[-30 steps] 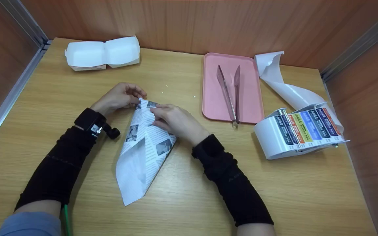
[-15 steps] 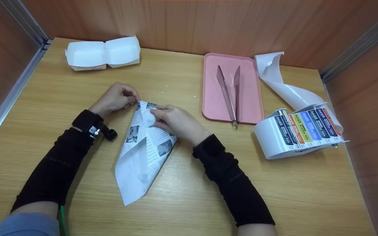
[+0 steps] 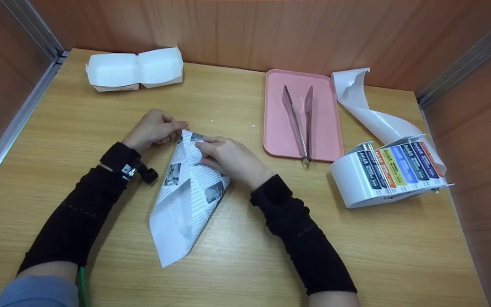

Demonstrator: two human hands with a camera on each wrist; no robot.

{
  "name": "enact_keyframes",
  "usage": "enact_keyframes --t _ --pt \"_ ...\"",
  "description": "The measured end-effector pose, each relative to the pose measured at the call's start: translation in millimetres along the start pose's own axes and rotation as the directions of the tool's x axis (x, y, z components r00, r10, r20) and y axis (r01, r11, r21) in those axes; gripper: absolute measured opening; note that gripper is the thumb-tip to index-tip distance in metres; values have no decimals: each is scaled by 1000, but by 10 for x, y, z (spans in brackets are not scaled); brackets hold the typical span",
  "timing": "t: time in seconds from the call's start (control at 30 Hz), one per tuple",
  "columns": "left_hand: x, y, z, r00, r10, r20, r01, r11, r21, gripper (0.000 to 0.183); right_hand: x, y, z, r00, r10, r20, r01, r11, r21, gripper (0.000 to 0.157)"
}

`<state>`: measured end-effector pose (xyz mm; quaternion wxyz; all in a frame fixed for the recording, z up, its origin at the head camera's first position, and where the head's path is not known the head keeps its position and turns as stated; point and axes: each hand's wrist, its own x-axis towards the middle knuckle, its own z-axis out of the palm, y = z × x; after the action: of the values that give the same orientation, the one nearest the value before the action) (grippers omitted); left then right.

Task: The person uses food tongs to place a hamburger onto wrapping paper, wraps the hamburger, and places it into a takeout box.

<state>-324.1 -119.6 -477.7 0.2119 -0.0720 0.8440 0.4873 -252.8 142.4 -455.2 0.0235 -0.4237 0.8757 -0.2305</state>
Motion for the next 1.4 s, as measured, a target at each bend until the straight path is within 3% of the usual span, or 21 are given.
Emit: enact_keyframes --t 0.17,0.37,0.67,0.93,1.07,1.2,1.4 --pt "-6 36 -7 999 -38 23 39 998 -43 26 -1 -6 -6 1000 -13 -5 13 1000 7 42" --pt "14 -8 25 1000 -7 -2 6 993 -115 30 -3 -12 -11 999 -37 -18 36 999 -3 40" --pt "10 -12 89 993 58 -104 -50 996 73 27 9 -35 -7 1000 -11 -1 11 1000 -19 41" --pt "-47 5 46 996 56 -71 -49 994 94 22 -6 -41 11 999 -44 -28 43 998 -37 20" --pt "-161 -27 -30 992 104 -73 -95 989 111 21 -19 -82 30 999 2 -51 -5 999 -50 21" --pt "-366 -88 -142 984 165 -65 -152 975 161 22 -37 -134 64 994 44 -96 -52 995 -83 22" --pt "-772 -285 -302 979 198 50 -204 940 274 31 -46 -205 114 978 84 -190 -111 985 -136 21"
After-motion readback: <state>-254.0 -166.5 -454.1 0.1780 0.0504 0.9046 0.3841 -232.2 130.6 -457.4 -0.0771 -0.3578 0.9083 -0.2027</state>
